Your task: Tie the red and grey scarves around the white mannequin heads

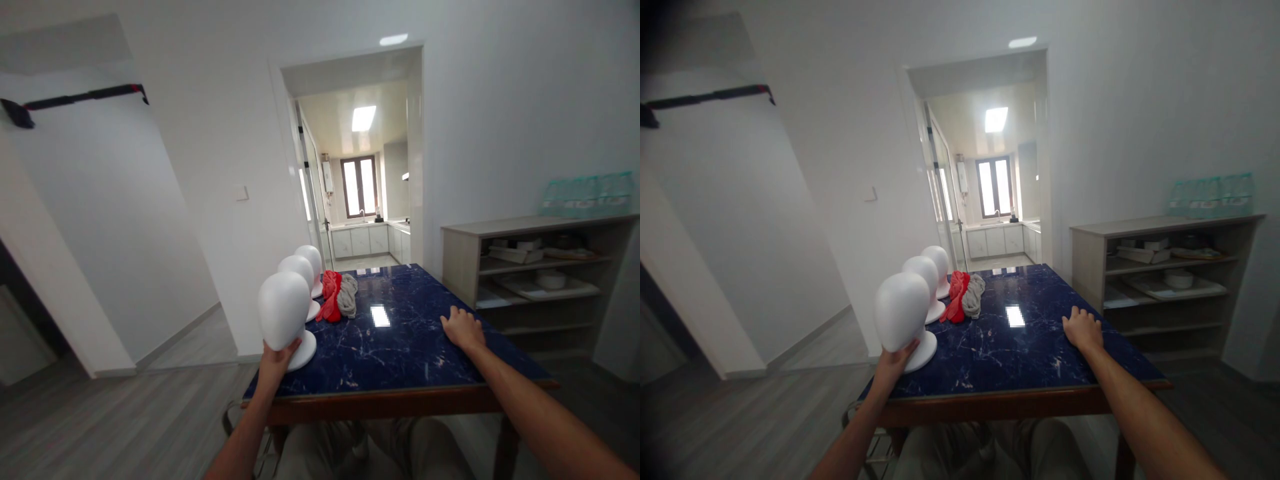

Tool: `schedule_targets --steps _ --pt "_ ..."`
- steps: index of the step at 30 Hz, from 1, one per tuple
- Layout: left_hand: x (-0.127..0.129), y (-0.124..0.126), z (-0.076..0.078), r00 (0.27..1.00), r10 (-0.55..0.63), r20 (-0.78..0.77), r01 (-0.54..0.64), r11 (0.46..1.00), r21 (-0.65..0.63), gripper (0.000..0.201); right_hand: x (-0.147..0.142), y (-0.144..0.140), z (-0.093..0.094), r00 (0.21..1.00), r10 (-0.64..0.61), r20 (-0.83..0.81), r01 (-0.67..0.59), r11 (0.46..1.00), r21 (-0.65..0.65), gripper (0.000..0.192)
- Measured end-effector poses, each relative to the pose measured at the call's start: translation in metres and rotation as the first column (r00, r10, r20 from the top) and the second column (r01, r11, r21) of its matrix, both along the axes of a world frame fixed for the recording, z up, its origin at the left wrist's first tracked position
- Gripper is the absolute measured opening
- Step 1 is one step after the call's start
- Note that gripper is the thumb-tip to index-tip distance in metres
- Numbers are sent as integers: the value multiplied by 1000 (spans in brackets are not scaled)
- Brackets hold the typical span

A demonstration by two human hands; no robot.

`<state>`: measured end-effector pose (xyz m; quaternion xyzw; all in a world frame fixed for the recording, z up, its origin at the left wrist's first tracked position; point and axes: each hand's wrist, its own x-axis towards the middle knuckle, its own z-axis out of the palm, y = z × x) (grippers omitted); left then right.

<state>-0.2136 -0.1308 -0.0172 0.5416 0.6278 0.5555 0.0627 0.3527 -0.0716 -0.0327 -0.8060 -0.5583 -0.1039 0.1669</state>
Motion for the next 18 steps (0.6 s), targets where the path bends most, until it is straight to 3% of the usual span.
schedule_targets --steps 10,18 --pt "-5 8 -6 974 -223 38 223 975 -3 70 0 -1 2 1000 1 2 -1 1000 -9 47" --pt "-6 7 -8 975 -214 56 216 976 -26 68 1 0 2 1000 10 -11 -10 1000 -20 48"
